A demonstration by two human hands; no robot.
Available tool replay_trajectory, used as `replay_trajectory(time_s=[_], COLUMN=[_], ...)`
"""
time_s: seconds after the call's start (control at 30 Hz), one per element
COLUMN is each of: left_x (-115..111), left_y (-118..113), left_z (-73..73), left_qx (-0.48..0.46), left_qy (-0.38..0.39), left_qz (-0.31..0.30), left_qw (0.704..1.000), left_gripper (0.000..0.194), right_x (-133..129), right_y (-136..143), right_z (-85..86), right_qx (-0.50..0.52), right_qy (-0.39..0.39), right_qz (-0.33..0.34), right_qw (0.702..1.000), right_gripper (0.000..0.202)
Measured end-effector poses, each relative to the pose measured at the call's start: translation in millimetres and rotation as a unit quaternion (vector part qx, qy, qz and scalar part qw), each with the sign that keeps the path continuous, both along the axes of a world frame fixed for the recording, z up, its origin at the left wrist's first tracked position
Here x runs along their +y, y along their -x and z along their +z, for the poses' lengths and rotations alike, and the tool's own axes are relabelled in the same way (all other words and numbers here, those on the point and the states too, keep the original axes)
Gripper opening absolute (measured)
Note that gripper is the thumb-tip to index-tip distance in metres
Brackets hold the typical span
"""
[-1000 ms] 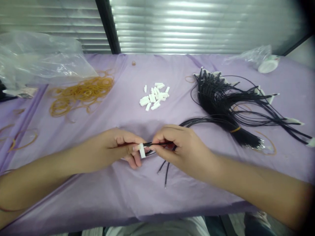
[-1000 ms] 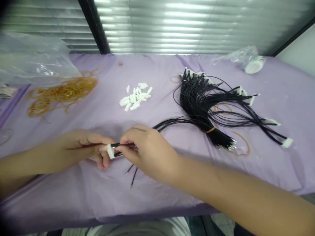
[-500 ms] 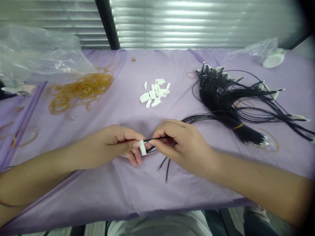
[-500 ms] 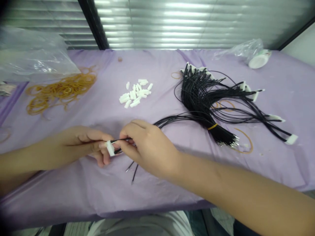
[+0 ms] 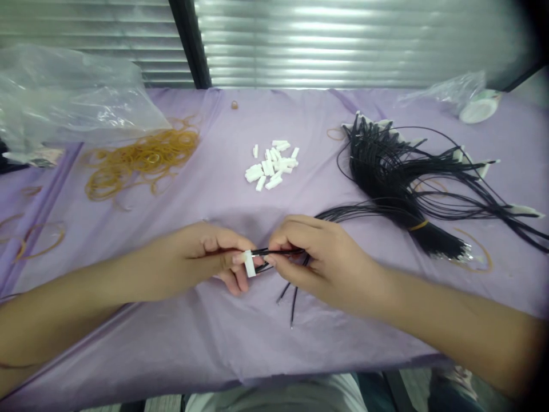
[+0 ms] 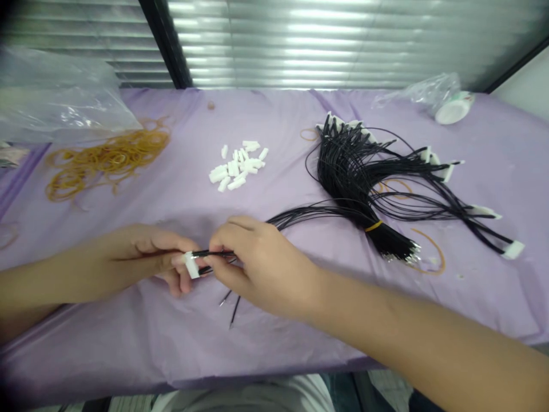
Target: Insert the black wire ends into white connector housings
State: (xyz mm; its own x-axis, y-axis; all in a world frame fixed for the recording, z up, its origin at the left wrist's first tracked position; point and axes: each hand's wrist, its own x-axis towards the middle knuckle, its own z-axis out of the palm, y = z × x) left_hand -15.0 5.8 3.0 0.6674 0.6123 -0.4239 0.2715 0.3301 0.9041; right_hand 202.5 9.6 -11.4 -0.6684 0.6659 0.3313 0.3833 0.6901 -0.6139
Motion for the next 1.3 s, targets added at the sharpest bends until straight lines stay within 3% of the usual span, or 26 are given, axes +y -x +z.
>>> replay_trajectory(time_s=[0.3,0.7,0.97,1.3], left_x=[-1.9,-1.5,1.5,1.9], left_y=[-0.7,0.9,4.2,0.8], left_z=[2.1,3.1,-2.7,3.1], left_qx=[0.007,0.028,-0.006,0.007], left_qy=[0.017,0.006,0.014,0.013], left_qz=[0.003,-0.014,-0.01,-0.024], left_qw=[1.0,0.999,1.0,1.0], left_gripper=[0.024,0.02,0.023,0.023], right_x=[-0.2,-1.8,-1.3,-4.1], right_y=[2.7,0.1,2.4,2.9], right_z=[-0.4,0.1,-0.7,-1.9], right_qx=[0.013,0.02,0.027,0.008], right_qy=[0.037,0.021,-0.01,-0.017], right_qz=[-0.025,-0.018,-0.027,-0.038], right_qw=[0.999,0.999,0.999,0.999], right_gripper=[0.018,0.016,0.017,0.019])
